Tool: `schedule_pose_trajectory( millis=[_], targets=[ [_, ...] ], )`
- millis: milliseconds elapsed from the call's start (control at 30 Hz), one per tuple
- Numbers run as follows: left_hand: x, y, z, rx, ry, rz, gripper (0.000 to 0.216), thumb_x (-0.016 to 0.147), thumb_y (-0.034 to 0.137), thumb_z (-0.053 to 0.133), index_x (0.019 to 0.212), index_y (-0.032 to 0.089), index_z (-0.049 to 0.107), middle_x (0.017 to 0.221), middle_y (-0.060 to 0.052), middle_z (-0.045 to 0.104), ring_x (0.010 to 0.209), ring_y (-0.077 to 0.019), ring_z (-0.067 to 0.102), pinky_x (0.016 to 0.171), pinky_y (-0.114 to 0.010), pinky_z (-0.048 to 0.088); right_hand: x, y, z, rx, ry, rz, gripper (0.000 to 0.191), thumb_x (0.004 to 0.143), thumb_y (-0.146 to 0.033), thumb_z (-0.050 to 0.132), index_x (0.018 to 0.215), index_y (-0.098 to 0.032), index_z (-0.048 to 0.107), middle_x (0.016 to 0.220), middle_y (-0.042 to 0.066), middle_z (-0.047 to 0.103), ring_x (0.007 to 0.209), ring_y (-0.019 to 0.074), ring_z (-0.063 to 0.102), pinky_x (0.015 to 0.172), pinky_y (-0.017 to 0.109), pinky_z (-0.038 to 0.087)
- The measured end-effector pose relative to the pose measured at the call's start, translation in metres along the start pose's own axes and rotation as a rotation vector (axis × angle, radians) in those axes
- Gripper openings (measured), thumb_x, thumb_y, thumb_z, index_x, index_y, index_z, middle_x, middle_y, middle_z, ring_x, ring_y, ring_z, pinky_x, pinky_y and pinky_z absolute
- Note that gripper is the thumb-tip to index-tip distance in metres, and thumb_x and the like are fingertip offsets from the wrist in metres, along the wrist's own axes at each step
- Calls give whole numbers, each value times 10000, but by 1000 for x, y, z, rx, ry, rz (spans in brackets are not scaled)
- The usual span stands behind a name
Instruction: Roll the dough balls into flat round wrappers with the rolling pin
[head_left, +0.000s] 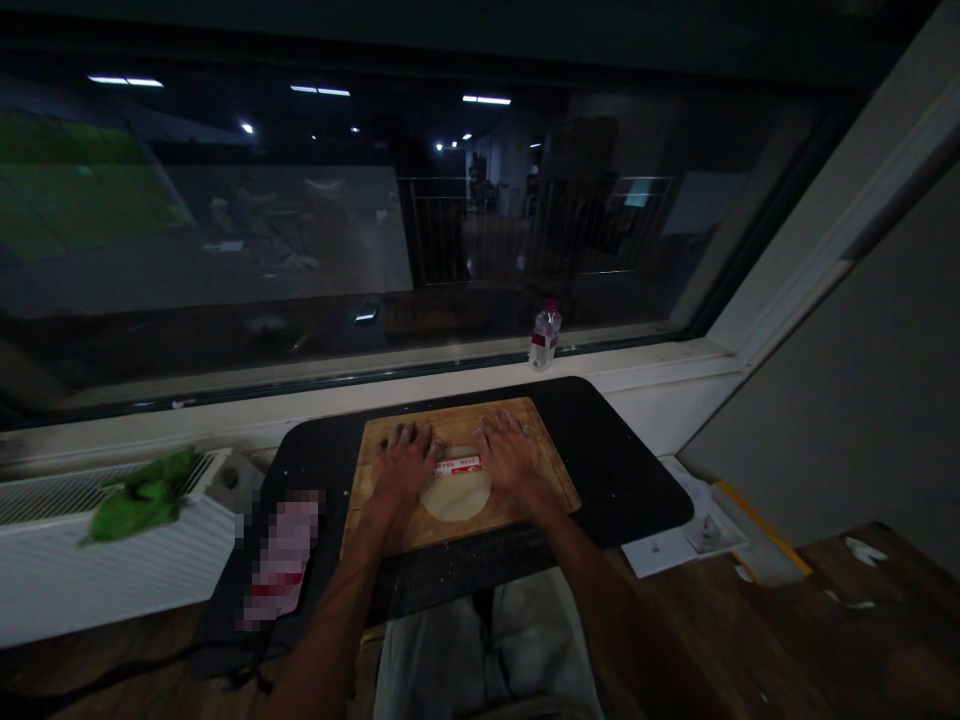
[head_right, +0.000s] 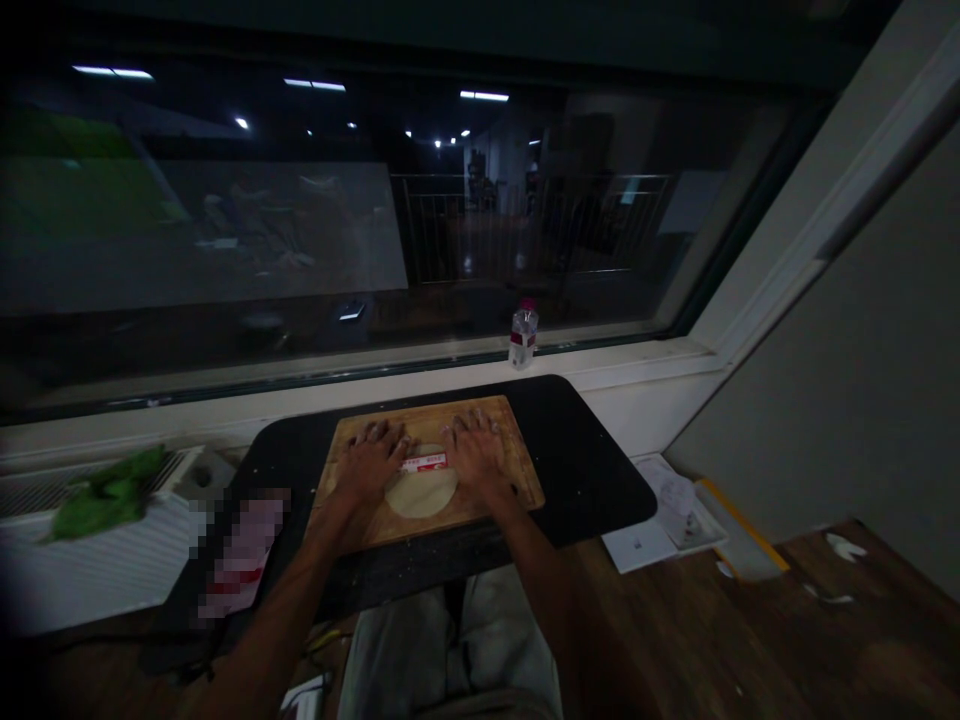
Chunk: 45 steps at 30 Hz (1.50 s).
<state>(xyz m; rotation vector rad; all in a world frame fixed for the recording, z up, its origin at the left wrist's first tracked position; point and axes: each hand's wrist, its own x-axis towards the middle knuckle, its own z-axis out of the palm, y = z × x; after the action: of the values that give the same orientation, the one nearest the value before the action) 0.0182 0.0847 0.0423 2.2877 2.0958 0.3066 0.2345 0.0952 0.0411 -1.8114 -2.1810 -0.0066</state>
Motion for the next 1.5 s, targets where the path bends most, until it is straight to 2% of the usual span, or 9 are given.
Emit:
schedule_pose_trajectory(
  millis=[133, 267, 467, 667, 867, 1033, 1300, 1400, 1500],
  targets=[
    [-25, 5, 0, 32, 64, 0, 515, 1120, 449, 377, 1509, 249, 650, 1620, -158, 611, 1548, -372, 461, 1239, -595, 361, -23, -2, 0, -12, 44, -2, 513, 1173, -434, 384, 1497, -182, 691, 1580, 139, 653, 1514, 332, 505, 1245, 494, 352],
    [-48, 13, -6, 28, 73, -13, 549, 1137, 446, 327, 1543, 216, 616, 1619, -175, 611, 1512, -353, 517, 1210, -562, 402, -41, -5, -6, -16, 63, -11, 491, 1178, -415, 380, 1446, -183, 718, 1532, 142, 685, 1488, 317, 523, 1236, 483, 350],
    [-60, 15, -9, 0, 59, -32, 560, 1135, 445, 352, 1589, 214, 584, 1643, -157, 601, 1528, -355, 518, 1228, -573, 403, -56, -8, -12, 23, 68, -28, 466, 1177, -395, 380, 1369, -210, 762, 1522, 132, 692, 1449, 311, 551, 1225, 504, 355],
    [-77, 11, -1, -24, 93, -16, 540, 1129, 442, 378, 1568, 244, 621, 1660, -111, 597, 1572, -353, 475, 1258, -578, 396, -79, -8, -4, 39, 101, 5, 463, 1178, -425, 400, 1463, -230, 708, 1608, 109, 624, 1535, 327, 466, 1247, 500, 344],
    [-95, 6, 7, -46, 152, 29, 559, 1137, 462, 365, 1627, 281, 563, 1709, -83, 546, 1642, -362, 373, 1306, -601, 336, -99, -10, 2, 47, 172, -4, 492, 1179, -440, 398, 1543, -204, 629, 1605, 164, 591, 1502, 326, 461, 1249, 505, 326],
    [-85, 4, 7, -11, 125, 36, 552, 1146, 460, 335, 1603, 283, 588, 1715, -90, 536, 1630, -378, 378, 1264, -622, 384, -88, -8, -2, 49, 139, -35, 463, 1185, -440, 394, 1496, -220, 656, 1506, 151, 649, 1404, 311, 518, 1245, 513, 322],
    [-47, 6, -11, 42, 91, 62, 511, 1141, 416, 342, 1510, 252, 655, 1578, -153, 645, 1541, -377, 471, 1240, -666, 369, -37, -6, -8, 25, 76, -38, 477, 1186, -434, 383, 1533, -221, 631, 1620, 134, 600, 1541, 343, 416, 1227, 601, 354],
    [-38, 7, -14, 45, 91, 70, 474, 1124, 402, 399, 1472, 243, 678, 1511, -167, 688, 1476, -363, 535, 1210, -640, 408, -27, -7, -10, 27, 78, -26, 447, 1183, -403, 390, 1460, -224, 692, 1577, 133, 646, 1528, 332, 459, 1230, 575, 363],
    [-42, 7, -8, 46, 106, 58, 471, 1129, 402, 398, 1470, 247, 685, 1522, -158, 690, 1458, -365, 563, 1186, -614, 442, -36, -7, -10, 34, 83, -44, 435, 1182, -375, 392, 1369, -217, 752, 1491, 133, 712, 1454, 308, 555, 1220, 520, 387]
  ],
)
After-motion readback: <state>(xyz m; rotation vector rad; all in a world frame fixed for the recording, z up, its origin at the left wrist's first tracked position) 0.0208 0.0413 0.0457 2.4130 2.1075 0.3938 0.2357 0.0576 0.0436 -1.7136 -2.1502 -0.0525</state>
